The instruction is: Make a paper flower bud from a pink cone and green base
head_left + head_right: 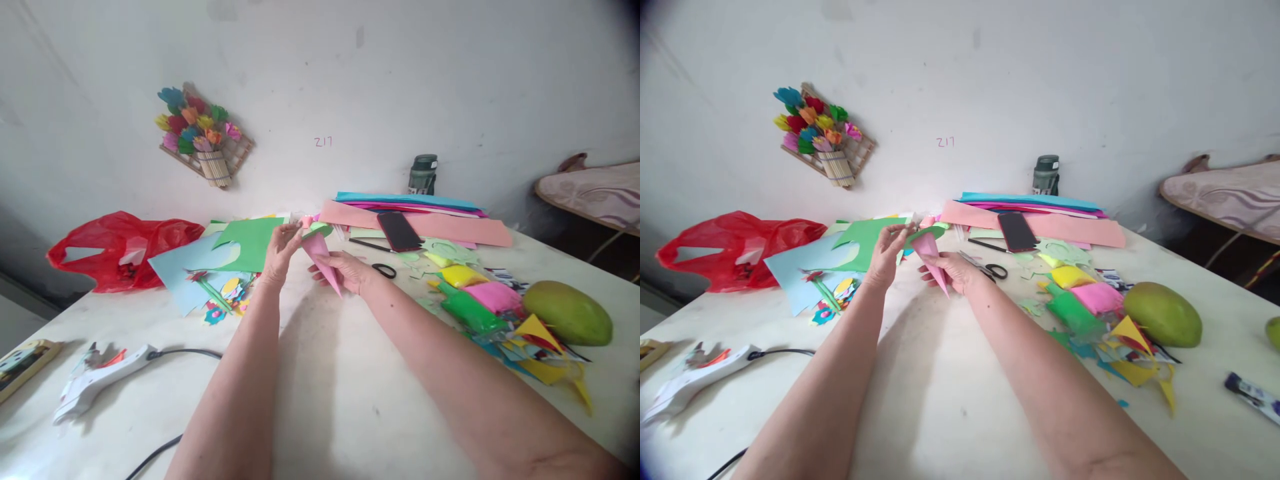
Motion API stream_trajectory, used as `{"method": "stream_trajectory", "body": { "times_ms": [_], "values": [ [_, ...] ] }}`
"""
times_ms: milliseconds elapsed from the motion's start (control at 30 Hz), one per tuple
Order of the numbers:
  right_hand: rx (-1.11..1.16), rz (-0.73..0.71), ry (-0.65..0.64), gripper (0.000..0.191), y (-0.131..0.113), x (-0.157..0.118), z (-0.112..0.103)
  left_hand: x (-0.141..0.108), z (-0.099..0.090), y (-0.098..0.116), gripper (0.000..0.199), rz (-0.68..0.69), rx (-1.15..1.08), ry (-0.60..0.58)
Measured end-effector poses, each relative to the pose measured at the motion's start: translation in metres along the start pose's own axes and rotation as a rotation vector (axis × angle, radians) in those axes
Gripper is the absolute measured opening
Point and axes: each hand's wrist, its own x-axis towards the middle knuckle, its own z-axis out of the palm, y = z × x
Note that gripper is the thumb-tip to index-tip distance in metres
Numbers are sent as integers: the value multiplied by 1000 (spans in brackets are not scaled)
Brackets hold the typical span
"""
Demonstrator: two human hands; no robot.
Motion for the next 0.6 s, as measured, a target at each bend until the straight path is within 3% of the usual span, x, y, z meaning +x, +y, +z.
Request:
{"method": "stream_trajectory", "body": {
  "times_ms": [100, 167, 300, 400, 600],
  "values": [
    [7, -130, 22, 25, 1, 1, 1, 0, -7, -7, 47, -21, 7, 94],
    [7, -206, 41, 30, 0, 2, 3, -2, -9, -8, 56, -82, 51, 69],
    [-5, -318, 42, 39, -2, 1, 7, -10, -1, 3, 62, -197, 41, -236],
    [-43, -392, 58, 40, -1, 2, 11, -13, 13, 14, 55, -231, 58, -311],
    [-170, -492, 97, 35, 2, 3, 20, -13, 33, 13, 59, -131, 111, -103]
  ]
}}
